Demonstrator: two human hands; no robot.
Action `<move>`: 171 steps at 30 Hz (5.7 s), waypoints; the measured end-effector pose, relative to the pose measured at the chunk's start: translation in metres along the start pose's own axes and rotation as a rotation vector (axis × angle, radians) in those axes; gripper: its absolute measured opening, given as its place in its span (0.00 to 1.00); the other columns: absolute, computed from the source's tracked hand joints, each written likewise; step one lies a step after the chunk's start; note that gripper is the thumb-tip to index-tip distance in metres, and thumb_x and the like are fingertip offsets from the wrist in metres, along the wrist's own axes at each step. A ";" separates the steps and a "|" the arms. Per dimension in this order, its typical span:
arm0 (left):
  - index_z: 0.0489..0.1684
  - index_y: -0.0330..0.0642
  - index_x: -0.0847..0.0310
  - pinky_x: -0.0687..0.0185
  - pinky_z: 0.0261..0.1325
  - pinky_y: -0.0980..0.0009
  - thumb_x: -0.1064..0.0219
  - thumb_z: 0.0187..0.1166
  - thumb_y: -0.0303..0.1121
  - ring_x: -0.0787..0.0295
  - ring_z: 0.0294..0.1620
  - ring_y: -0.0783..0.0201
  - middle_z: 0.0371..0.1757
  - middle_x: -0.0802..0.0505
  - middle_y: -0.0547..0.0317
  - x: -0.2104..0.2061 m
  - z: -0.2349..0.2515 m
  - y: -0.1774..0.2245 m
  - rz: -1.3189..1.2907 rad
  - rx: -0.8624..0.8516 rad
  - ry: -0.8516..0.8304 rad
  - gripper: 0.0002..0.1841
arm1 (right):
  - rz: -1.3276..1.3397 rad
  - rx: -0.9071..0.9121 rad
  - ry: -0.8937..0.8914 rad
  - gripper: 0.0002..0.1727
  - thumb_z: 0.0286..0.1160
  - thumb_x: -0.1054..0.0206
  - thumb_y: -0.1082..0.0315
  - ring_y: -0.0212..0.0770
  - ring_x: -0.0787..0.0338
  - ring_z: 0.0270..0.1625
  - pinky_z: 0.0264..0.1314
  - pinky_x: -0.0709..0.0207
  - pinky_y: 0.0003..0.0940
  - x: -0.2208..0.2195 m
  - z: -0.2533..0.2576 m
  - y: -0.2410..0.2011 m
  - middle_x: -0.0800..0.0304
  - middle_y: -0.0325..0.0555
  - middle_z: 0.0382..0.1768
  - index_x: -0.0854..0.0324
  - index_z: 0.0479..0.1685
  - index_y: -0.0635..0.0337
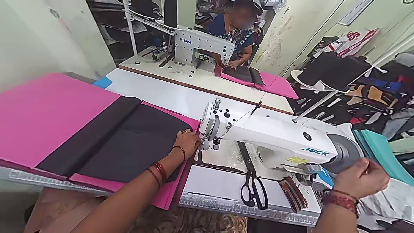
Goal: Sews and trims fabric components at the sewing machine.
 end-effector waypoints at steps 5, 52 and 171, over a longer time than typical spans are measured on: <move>0.64 0.39 0.14 0.37 0.75 0.39 0.47 0.89 0.35 0.27 0.78 0.41 0.70 0.13 0.44 0.002 -0.005 0.000 -0.020 -0.030 0.032 0.18 | -0.292 0.060 -0.452 0.29 0.91 0.45 0.53 0.72 0.24 0.78 0.82 0.40 0.68 -0.044 0.080 -0.040 0.21 0.78 0.70 0.21 0.68 0.75; 0.54 0.38 0.09 0.41 0.75 0.37 0.41 0.86 0.38 0.25 0.76 0.40 0.65 0.10 0.44 -0.003 0.002 -0.004 -0.157 -0.177 0.044 0.16 | -0.082 -0.167 -0.071 0.28 0.93 0.48 0.59 0.77 0.30 0.80 0.86 0.45 0.64 -0.035 -0.062 0.063 0.26 0.84 0.72 0.21 0.66 0.82; 0.56 0.33 0.11 0.31 0.78 0.46 0.38 0.86 0.38 0.18 0.70 0.40 0.62 0.10 0.38 -0.009 -0.053 -0.004 -0.126 -0.195 0.046 0.17 | 0.182 0.043 -1.208 0.19 0.84 0.36 0.58 0.55 0.10 0.61 0.69 0.22 0.55 -0.204 -0.300 -0.222 0.09 0.60 0.56 0.14 0.59 0.65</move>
Point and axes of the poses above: each hand's wrist, its own z-axis towards the middle knuckle, its own x-axis out of the back of the hand, y = z × x, the point moved 8 cm from there along z, towards the middle knuckle
